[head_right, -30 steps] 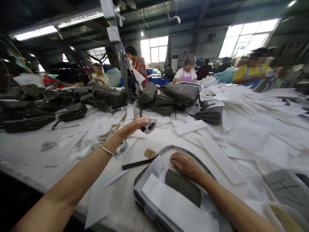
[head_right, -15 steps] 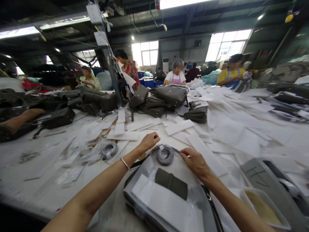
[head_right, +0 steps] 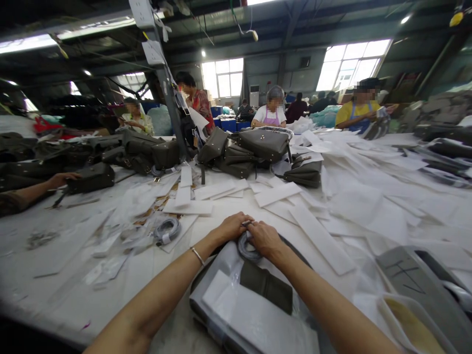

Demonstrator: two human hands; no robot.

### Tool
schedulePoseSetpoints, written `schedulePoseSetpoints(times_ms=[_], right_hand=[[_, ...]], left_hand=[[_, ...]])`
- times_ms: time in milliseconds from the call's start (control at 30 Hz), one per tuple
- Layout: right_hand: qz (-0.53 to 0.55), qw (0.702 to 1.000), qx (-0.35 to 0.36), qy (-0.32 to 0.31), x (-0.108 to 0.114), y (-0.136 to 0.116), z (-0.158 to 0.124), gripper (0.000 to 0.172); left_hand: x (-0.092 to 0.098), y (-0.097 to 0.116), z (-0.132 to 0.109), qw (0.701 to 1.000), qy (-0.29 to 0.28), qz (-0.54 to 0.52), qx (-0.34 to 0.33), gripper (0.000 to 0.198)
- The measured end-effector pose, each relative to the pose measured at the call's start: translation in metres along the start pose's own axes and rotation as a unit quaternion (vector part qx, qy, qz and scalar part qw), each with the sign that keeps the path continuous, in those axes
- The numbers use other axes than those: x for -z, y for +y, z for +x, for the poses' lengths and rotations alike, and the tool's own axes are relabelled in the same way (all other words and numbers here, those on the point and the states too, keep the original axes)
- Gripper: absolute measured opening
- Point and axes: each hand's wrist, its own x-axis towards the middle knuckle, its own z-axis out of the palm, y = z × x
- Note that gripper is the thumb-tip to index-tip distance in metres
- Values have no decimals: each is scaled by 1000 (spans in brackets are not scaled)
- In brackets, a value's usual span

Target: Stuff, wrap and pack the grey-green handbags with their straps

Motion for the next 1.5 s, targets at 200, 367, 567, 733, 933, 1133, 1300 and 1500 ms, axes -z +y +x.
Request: schedulePoseSetpoints(times_ms=[200, 367, 567, 733, 933, 1133, 1300, 1500], right_hand=[[-23, 999, -39, 4, 3, 12, -23, 23], [-9, 1000, 11, 24, 0, -1, -21, 15], [-15, 996, 26, 81, -4, -5, -2, 25], [22, 998, 17, 49, -6, 3, 8, 51], [53, 998, 10, -17, 1, 5, 15, 40], [70, 997, -3, -20, 4, 5, 11, 20], [44, 999, 21, 7, -10, 3, 3, 21], [63, 996, 5, 60, -12, 1, -2, 12]], left_hand=[[-4, 4, -15, 999, 12, 15, 42, 44], [-1, 6, -44, 998, 28, 7, 50, 37], [-3, 13, -49, 997, 59, 4, 50, 25], [-6, 22, -46, 996, 63, 18, 66, 30], [-13, 20, -43, 995, 50, 56, 68, 27], [-16, 32, -45, 994, 46, 80, 66, 26], [-21, 39, -45, 992, 48, 90, 74, 26], [-25, 33, -42, 992, 67, 85, 66, 22]])
